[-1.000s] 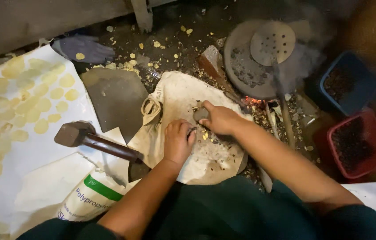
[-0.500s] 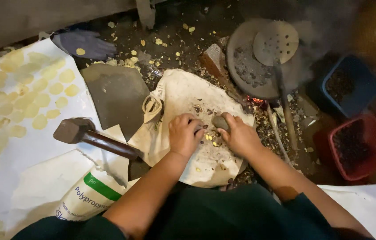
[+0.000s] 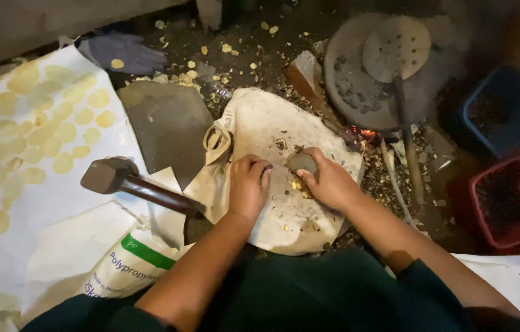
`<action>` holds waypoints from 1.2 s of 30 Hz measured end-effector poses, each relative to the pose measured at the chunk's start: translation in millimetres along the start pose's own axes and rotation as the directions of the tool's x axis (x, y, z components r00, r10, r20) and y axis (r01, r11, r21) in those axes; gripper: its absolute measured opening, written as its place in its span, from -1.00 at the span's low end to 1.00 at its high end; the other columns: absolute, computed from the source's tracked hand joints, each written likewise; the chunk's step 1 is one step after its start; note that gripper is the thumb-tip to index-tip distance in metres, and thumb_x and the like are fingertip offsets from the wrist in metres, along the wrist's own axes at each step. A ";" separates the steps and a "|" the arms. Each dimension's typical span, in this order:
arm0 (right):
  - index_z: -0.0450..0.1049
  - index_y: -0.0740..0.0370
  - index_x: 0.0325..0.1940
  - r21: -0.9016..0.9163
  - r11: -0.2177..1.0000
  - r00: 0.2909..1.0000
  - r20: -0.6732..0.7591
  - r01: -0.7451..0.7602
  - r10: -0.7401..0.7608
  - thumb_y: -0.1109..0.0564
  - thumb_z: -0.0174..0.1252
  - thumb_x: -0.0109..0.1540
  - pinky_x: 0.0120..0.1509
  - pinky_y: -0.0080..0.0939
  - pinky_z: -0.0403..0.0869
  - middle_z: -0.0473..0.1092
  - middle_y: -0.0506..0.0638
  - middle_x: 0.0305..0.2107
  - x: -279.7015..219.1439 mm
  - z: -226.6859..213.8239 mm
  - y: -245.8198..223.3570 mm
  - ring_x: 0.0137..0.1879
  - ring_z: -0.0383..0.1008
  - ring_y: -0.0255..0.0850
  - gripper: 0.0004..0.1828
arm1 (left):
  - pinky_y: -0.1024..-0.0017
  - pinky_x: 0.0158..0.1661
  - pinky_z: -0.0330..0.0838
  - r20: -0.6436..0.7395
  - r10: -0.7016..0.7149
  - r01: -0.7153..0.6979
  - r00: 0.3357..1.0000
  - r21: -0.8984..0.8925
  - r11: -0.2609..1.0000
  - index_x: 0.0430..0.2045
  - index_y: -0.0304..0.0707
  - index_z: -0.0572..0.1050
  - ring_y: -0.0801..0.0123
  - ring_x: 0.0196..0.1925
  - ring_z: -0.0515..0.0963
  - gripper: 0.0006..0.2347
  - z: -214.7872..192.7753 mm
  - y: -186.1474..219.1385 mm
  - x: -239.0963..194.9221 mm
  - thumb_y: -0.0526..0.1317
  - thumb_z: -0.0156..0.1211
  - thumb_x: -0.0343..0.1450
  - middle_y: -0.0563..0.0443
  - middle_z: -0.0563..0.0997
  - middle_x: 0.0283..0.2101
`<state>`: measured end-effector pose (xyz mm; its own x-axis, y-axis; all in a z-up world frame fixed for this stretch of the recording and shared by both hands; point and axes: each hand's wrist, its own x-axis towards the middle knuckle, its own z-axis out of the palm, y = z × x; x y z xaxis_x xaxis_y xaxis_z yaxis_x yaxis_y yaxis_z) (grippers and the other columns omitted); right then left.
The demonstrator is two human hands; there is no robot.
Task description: The person sits on the floor and uses a stone pestle to crush cassava nuts on a cloth. They then use a hammer to flatten the crushed pieces on a white sheet. The person also uses a slotted spoon to stir cassava nuts in a pan over a fire.
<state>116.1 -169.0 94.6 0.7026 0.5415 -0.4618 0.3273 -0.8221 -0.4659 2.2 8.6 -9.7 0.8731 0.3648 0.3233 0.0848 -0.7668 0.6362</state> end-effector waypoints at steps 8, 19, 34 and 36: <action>0.16 -0.12 0.33 -0.269 0.962 0.998 0.059 0.053 -0.039 -0.14 0.05 0.31 0.06 0.40 0.52 0.43 0.31 -0.04 -18.4 -8.9 -26.3 0.00 0.55 0.42 -0.49 | 0.13 0.01 0.39 0.023 -0.096 0.096 0.995 -0.012 0.995 -0.35 0.03 0.62 0.09 -0.02 0.50 -0.88 20.1 4.1 7.5 -0.12 0.41 0.32 0.06 0.51 -0.15; 0.17 -0.16 0.40 -0.169 0.976 0.988 -0.054 0.134 -0.145 -0.19 0.01 0.34 0.03 0.42 0.53 0.32 0.30 0.07 -11.4 -0.3 -40.4 -0.04 0.53 0.46 -0.46 | 0.08 0.04 0.36 0.075 -0.111 0.100 0.991 0.144 0.985 -0.07 0.04 0.57 0.01 0.09 0.47 -0.69 -1.1 10.2 -5.5 -0.12 0.37 0.31 -0.05 0.48 -0.04; 0.13 -0.11 0.34 -0.073 0.996 0.998 0.034 -0.042 0.045 -0.20 0.02 0.33 0.23 0.37 0.44 0.49 0.41 -0.11 13.3 4.5 -30.4 0.11 0.51 0.42 -0.47 | 0.09 0.13 0.39 0.083 -0.065 0.073 0.994 -0.096 0.993 -0.19 -0.26 0.56 -0.09 0.07 0.52 -0.80 -7.0 9.8 6.1 -0.36 0.25 0.33 -0.19 0.51 -0.08; 0.11 -0.04 0.32 -0.275 0.953 0.989 -0.043 0.125 -0.142 -0.12 -0.02 0.37 0.00 0.34 0.56 0.45 0.39 -0.09 0.2 15.7 -36.2 -0.12 0.60 0.39 -0.52 | 0.12 0.13 0.38 0.118 -0.127 0.139 0.985 -0.105 0.985 -0.23 -0.26 0.57 -0.07 0.06 0.51 -0.86 -0.3 6.9 3.9 -0.34 0.21 0.38 -0.15 0.49 -0.07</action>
<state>94.4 -136.4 99.5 0.6756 0.6444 -0.3581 0.5732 -0.7647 -0.2946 6.1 4.9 -3.9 0.9057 0.3945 0.1554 0.1549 -0.6489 0.7450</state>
